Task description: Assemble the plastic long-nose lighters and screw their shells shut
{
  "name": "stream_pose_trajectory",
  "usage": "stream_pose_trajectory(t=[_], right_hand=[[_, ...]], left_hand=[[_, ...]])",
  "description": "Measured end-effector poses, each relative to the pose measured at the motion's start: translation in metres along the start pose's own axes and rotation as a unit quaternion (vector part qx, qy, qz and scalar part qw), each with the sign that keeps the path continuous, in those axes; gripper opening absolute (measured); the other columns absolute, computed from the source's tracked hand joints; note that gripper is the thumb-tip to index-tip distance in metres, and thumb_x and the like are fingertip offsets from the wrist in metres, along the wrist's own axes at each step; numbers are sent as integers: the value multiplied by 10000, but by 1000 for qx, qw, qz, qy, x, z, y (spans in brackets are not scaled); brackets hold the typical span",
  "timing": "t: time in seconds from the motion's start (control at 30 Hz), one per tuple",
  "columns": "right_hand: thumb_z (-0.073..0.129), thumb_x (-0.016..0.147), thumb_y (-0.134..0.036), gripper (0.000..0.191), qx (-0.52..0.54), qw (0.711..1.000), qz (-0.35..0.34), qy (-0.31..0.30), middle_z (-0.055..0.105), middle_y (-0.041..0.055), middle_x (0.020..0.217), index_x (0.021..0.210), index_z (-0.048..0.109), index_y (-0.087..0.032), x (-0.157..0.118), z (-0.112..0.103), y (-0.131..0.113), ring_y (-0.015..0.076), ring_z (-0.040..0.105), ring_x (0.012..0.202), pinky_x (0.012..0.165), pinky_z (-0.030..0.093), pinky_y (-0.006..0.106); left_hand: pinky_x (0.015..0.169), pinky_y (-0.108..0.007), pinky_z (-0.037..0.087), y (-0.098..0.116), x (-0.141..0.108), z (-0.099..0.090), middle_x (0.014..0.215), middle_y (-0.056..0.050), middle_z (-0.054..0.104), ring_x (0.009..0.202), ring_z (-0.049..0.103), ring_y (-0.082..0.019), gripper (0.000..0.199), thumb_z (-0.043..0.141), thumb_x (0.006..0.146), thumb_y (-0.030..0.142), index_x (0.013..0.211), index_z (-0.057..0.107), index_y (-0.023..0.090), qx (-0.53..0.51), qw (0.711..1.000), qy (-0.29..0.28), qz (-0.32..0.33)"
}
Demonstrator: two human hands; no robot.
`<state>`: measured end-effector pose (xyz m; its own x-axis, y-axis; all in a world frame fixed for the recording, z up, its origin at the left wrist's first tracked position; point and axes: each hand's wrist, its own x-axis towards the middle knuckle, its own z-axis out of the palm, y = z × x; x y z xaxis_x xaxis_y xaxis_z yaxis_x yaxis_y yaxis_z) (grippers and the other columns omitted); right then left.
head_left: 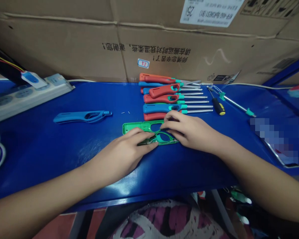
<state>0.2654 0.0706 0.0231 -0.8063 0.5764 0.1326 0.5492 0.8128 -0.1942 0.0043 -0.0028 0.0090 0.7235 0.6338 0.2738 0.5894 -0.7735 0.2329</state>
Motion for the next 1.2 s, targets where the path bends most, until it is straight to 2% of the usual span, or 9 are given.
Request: stream_pose_trajectory(t=[0.2, 0.37, 0.5, 0.57, 0.63, 0.73, 0.87, 1.0, 1.2], right_hand=[[540, 995, -242, 99, 26, 998, 6, 50, 646, 69, 1082, 1009, 628, -198, 3, -1, 3, 194, 624, 939, 734, 479, 305], [571, 968, -223, 60, 127, 988, 23, 87, 668, 49, 959, 974, 622, -191, 3, -9, 0, 172, 610, 864, 765, 479, 308], [618, 932, -296, 122, 319, 937, 129, 62, 580, -12, 739, 929, 629, -175, 3, -12, -8, 107, 509, 610, 542, 420, 239], [613, 932, -315, 151, 391, 906, 161, 25, 546, -23, 725, 945, 624, -165, 2, -13, -10, 93, 477, 586, 503, 401, 220], [597, 944, -310, 188, 413, 898, 155, -5, 540, -21, 763, 1047, 631, -157, 2, -13, -11, 92, 479, 606, 515, 412, 216], [618, 954, -345, 324, 362, 926, 99, -25, 547, -29, 793, 1237, 626, -188, 0, -14, -10, 99, 489, 639, 558, 419, 223], [732, 884, -434, 406, 261, 965, 16, -26, 655, 6, 911, 1215, 676, -206, -1, -14, -9, 134, 573, 773, 707, 462, 255], [716, 895, -414, 358, 196, 980, 20, -26, 653, 64, 1154, 1198, 696, -224, -2, -13, -13, 187, 632, 975, 864, 484, 309], [708, 887, -368, 291, 147, 988, 20, -37, 625, 64, 1198, 1140, 711, -225, -4, -8, -17, 179, 626, 923, 807, 500, 312]], left_hand=[[928, -425, 602, 0, 1, -2, 1275, -134, 681, 1148, 658, -263, 320, 538, 1004, 162, 1280, 697, 193, -45, 998, 50, -2], [978, -414, 562, -6, 7, -19, 1201, -118, 714, 1125, 656, -249, 294, 638, 965, 191, 1253, 698, 181, -14, 992, 127, -14], [954, -424, 559, -15, 8, -29, 1196, -115, 718, 1084, 662, -255, 343, 666, 955, 218, 1298, 670, 199, 40, 989, 138, -15], [921, -387, 570, -16, 7, -30, 1167, -108, 724, 1027, 679, -231, 342, 664, 963, 244, 1301, 664, 190, 38, 990, 137, -11], [901, -359, 575, -15, 7, -29, 1137, -104, 730, 990, 693, -216, 321, 649, 977, 286, 1277, 674, 174, 30, 991, 126, -14], [880, -324, 575, -14, 8, -27, 1117, -103, 735, 979, 709, -208, 318, 615, 998, 348, 1241, 688, 156, 6, 995, 93, -29], [869, -325, 560, -16, 9, -26, 1118, -94, 738, 986, 709, -213, 334, 586, 1010, 405, 1221, 692, 169, -23, 998, 46, -37], [868, -359, 529, -20, 9, -23, 1094, -79, 732, 995, 685, -229, 301, 608, 996, 415, 1179, 709, 199, -20, 999, 9, -39], [836, -365, 496, -21, 7, -19, 1080, -73, 702, 965, 652, -227, 317, 606, 992, 426, 1221, 696, 225, -14, 998, -27, -46]])
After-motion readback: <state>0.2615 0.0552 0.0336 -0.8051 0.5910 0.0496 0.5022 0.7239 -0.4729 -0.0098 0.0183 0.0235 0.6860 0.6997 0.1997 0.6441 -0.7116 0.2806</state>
